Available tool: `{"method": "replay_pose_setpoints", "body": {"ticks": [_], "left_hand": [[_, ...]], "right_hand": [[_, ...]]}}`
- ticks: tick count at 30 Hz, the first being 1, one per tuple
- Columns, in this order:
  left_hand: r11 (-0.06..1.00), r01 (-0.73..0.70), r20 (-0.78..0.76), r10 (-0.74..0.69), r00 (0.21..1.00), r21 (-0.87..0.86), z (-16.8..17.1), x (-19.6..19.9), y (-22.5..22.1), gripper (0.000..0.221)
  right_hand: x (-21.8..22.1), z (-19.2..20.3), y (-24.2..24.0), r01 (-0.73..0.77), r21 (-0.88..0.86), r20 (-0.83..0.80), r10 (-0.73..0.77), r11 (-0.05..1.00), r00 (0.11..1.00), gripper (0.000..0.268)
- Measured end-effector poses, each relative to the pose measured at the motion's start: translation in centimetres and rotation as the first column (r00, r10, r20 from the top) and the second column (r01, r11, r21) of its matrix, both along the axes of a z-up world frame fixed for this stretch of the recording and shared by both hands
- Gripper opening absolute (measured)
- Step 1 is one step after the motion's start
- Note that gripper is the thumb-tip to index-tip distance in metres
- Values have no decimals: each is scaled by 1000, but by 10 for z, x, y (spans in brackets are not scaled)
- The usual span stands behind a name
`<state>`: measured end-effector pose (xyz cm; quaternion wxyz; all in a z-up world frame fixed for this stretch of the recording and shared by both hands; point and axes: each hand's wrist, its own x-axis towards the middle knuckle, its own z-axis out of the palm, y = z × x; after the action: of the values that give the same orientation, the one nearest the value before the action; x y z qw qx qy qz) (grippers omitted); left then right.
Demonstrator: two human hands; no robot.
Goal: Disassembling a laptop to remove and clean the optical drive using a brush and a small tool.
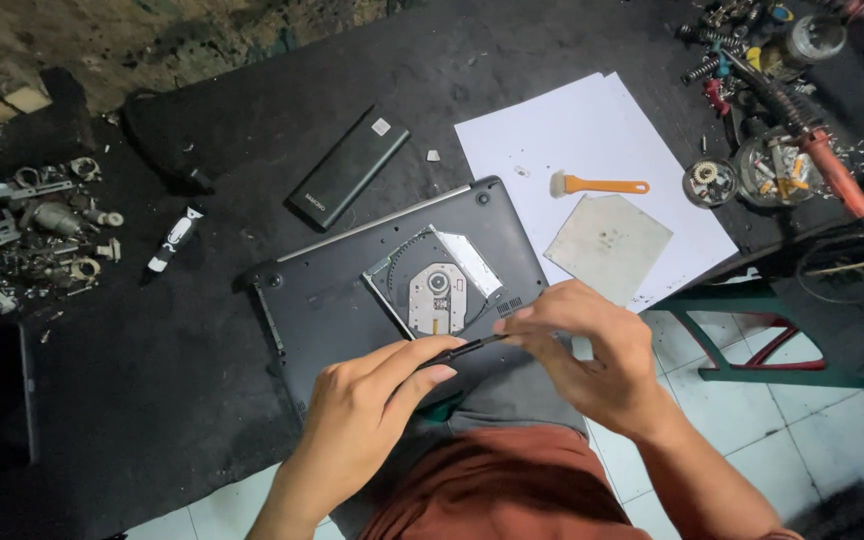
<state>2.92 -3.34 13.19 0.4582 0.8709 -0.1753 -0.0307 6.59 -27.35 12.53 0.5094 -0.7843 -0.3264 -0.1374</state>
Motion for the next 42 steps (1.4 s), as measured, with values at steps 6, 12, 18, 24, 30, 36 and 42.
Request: {"method": "replay_pose_setpoints", "body": {"ticks": [6, 12, 18, 24, 30, 36, 42], "left_hand": [[998, 32, -249, -43, 968, -49, -6, -2, 1, 28], [996, -72, -684, 13, 729, -58, -6, 5, -1, 39], [991, 131, -529, -91, 844, 39, -21, -1, 8, 20], [971, 217, -677, -95, 730, 97, -7, 7, -8, 8], [998, -69, 54, 68, 996, 10, 3, 1, 1, 25], [894, -222, -38, 225, 974, -389, 61, -30, -31, 19], [816, -165, -315, -21, 949, -553, 45, -38, -38, 20]], "right_hand": [[4, 0, -2, -33, -180, -27, 28, 983, 999, 9], [1, -12, 1, -95, -32, -86, 92, 995, 992, 15], [7, -15, -8, -154, -374, 11, 171, 914, 985, 27], [-12, -11, 7, -139, -639, 156, 305, 756, 939, 22], [3, -49, -16, -120, -485, -14, 130, 866, 991, 12], [25, -56, 3, 277, 348, -589, -21, 896, 808, 86], [39, -80, 18, 180, 388, -392, -15, 904, 920, 84]]}}
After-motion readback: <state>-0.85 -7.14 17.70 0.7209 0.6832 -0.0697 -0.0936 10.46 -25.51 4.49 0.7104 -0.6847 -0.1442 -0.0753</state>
